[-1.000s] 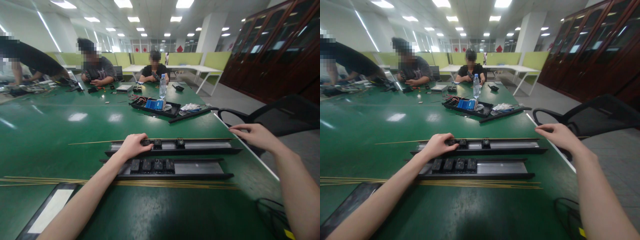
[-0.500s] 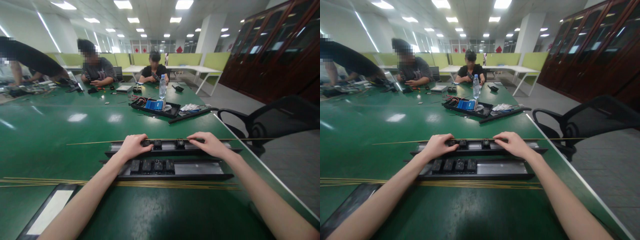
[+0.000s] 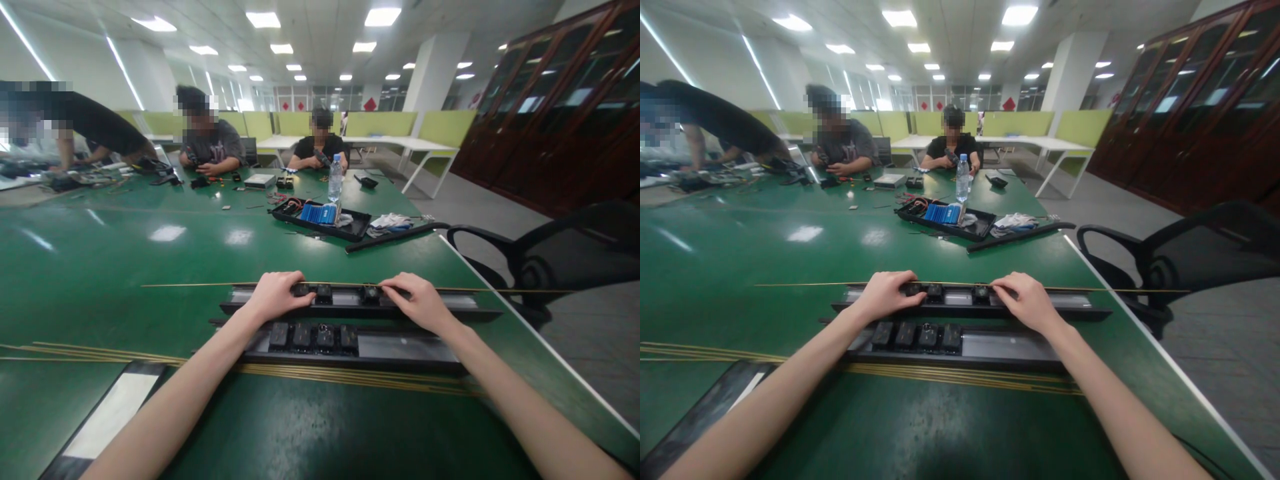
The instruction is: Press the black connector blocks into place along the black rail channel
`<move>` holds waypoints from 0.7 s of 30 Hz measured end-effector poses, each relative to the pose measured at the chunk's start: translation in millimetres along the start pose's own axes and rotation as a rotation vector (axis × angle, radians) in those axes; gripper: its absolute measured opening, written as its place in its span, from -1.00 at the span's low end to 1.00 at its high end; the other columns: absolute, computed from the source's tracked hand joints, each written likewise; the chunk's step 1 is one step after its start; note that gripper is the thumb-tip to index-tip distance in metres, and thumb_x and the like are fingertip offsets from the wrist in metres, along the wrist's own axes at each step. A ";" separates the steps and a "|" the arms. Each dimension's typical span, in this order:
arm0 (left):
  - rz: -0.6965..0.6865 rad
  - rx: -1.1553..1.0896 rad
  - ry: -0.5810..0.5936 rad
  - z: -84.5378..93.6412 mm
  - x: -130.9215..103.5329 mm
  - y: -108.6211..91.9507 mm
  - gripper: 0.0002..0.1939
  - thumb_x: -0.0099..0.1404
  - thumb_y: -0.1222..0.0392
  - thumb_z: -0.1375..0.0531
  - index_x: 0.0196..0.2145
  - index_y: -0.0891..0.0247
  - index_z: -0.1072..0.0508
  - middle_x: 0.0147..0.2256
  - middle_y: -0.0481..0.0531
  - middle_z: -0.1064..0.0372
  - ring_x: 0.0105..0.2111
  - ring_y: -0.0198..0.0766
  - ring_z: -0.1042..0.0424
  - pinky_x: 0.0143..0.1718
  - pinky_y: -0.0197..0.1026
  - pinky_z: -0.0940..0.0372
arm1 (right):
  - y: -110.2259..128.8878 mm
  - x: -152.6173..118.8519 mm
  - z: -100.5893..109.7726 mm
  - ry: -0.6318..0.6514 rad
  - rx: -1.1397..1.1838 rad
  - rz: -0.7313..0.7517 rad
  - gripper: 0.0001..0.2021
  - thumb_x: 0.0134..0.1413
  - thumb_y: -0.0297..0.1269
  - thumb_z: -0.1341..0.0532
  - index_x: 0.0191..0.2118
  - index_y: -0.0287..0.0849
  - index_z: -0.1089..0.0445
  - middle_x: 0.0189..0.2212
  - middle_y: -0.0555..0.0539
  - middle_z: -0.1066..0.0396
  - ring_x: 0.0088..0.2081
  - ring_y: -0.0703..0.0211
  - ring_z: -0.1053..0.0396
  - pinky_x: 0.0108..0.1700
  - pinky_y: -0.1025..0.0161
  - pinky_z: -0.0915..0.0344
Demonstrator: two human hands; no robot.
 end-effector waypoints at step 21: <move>-0.001 0.004 -0.002 -1.0 -0.9 0.4 -0.64 0.26 -0.20 -0.16 -0.29 0.14 -0.47 -0.32 -0.01 -0.57 -0.29 -0.14 -0.54 -0.36 -0.23 -0.18 | 2.1 0.2 2.4 -0.043 -0.020 0.039 -0.80 0.30 -0.19 -0.14 -0.21 -0.08 -0.51 -0.28 -0.07 -0.56 -0.26 0.07 -0.44 -0.15 0.09 -0.30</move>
Point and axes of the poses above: each hand's wrist, its own x-axis towards the middle knuckle, its own z-axis out of the back of the hand, y = z × x, the point moved 5 cm from there along x, towards the middle knuckle
